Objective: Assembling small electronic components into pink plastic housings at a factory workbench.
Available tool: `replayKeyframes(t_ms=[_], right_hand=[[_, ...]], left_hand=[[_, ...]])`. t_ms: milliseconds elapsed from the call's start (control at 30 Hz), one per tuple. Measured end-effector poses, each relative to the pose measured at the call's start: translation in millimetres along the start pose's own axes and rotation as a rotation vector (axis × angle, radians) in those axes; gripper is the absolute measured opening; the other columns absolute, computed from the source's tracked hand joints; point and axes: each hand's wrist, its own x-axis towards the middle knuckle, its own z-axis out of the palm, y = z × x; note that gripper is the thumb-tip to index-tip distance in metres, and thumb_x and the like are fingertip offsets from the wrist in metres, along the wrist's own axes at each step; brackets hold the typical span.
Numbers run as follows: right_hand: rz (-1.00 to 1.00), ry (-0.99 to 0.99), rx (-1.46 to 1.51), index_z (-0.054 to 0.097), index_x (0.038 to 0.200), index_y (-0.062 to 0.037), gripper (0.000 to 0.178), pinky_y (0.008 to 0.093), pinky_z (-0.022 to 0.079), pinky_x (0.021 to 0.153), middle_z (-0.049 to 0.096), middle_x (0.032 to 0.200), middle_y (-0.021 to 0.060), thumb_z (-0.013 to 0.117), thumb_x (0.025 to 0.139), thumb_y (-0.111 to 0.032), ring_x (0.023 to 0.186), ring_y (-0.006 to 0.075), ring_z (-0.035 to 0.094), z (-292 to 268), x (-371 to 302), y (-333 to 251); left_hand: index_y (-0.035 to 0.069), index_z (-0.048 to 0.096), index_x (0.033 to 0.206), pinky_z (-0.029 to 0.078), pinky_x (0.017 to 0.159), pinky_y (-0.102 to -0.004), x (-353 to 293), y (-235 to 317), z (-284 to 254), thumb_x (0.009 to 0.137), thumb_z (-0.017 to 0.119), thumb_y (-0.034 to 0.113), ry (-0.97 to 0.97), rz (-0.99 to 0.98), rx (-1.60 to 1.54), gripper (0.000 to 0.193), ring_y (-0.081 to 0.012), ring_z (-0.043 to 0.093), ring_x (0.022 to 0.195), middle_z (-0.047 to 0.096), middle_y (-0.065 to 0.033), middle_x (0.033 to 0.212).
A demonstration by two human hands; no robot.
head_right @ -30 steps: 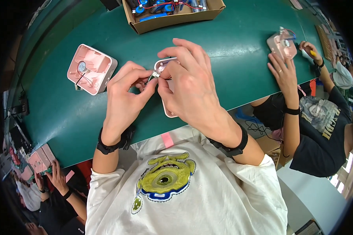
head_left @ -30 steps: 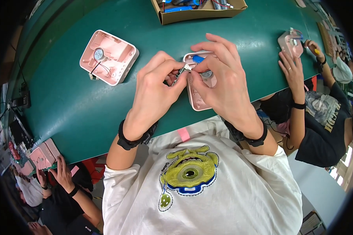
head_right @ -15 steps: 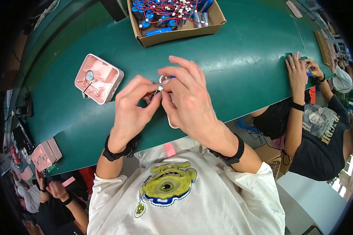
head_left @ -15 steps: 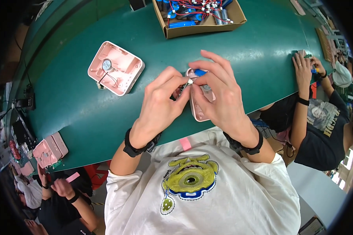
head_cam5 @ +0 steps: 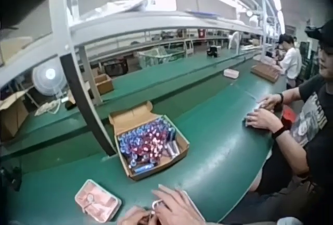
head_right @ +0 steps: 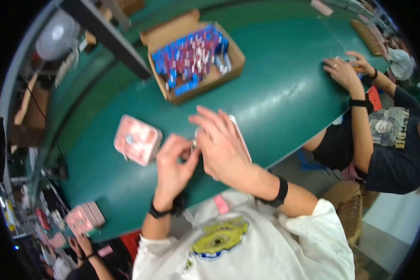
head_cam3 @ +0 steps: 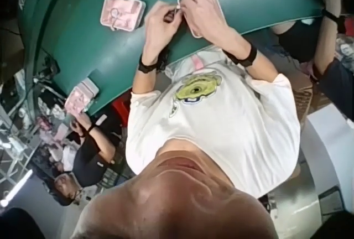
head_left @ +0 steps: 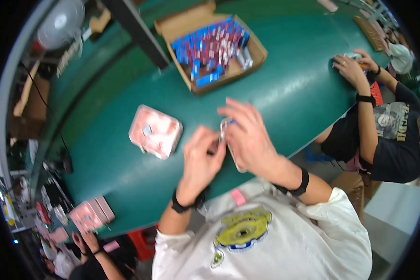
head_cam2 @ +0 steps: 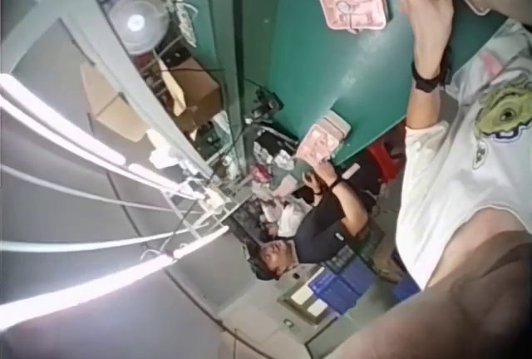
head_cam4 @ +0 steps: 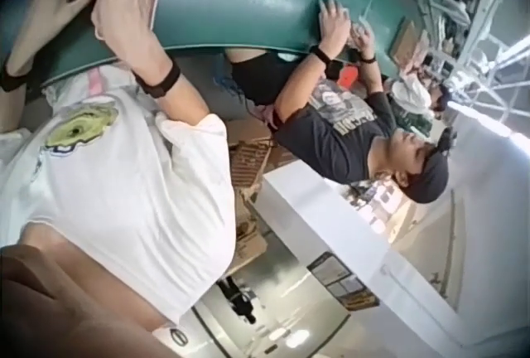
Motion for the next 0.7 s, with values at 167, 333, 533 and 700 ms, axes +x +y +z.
replayKeyframes(t_ms=[167,333,533,700], right_hand=[[0.236,-0.204,-0.091,0.051,0.14,0.0013,0.07,0.0654,0.037,0.115,0.037,0.158,0.033,0.081,0.078,-0.008,0.147,0.055,0.037,-68.0,-30.0,-42.0],[0.372,-0.141,-0.133,0.021,0.165,-0.0025,0.112,0.0656,0.038,0.114,0.023,0.161,0.0377,0.086,0.075,-0.017,0.142,0.0623,0.034,-47.9,-59.6,-46.1],[0.266,0.009,-0.121,0.03,0.161,-0.0014,0.112,0.0587,0.04,0.114,0.037,0.157,0.0337,0.082,0.062,-0.009,0.137,0.0548,0.044,-53.0,-66.7,11.3],[0.292,0.137,-0.299,0.035,0.159,-0.0018,0.103,0.0546,0.037,0.119,0.042,0.157,0.0293,0.079,0.066,-0.007,0.142,0.0502,0.043,-102.4,-83.8,95.3]], left_hand=[[-0.005,0.073,0.102,0.053,0.058,-0.0259,4.7,54.8,-7.8,0.087,0.081,0.001,-0.096,-0.266,-0.021,0.018,-0.0125,0.066,0.067,0.07,-0.0084,0.09],[-0.005,0.071,0.113,0.053,0.059,-0.0263,12.0,84.6,-7.7,0.091,0.08,0.006,-0.303,-0.397,-0.145,0.027,-0.011,0.067,0.069,0.074,-0.0091,0.097],[-0.004,0.066,0.126,0.055,0.062,-0.0279,-21.9,96.7,-36.2,0.092,0.079,0.008,-0.024,-0.265,-0.014,0.038,-0.0115,0.069,0.074,0.073,-0.0095,0.099],[-0.001,0.069,0.117,0.057,0.062,-0.0427,-68.2,49.5,-92.1,0.091,0.079,0.011,0.206,-0.215,0.462,0.031,-0.0331,0.074,0.079,0.069,-0.0165,0.104]])
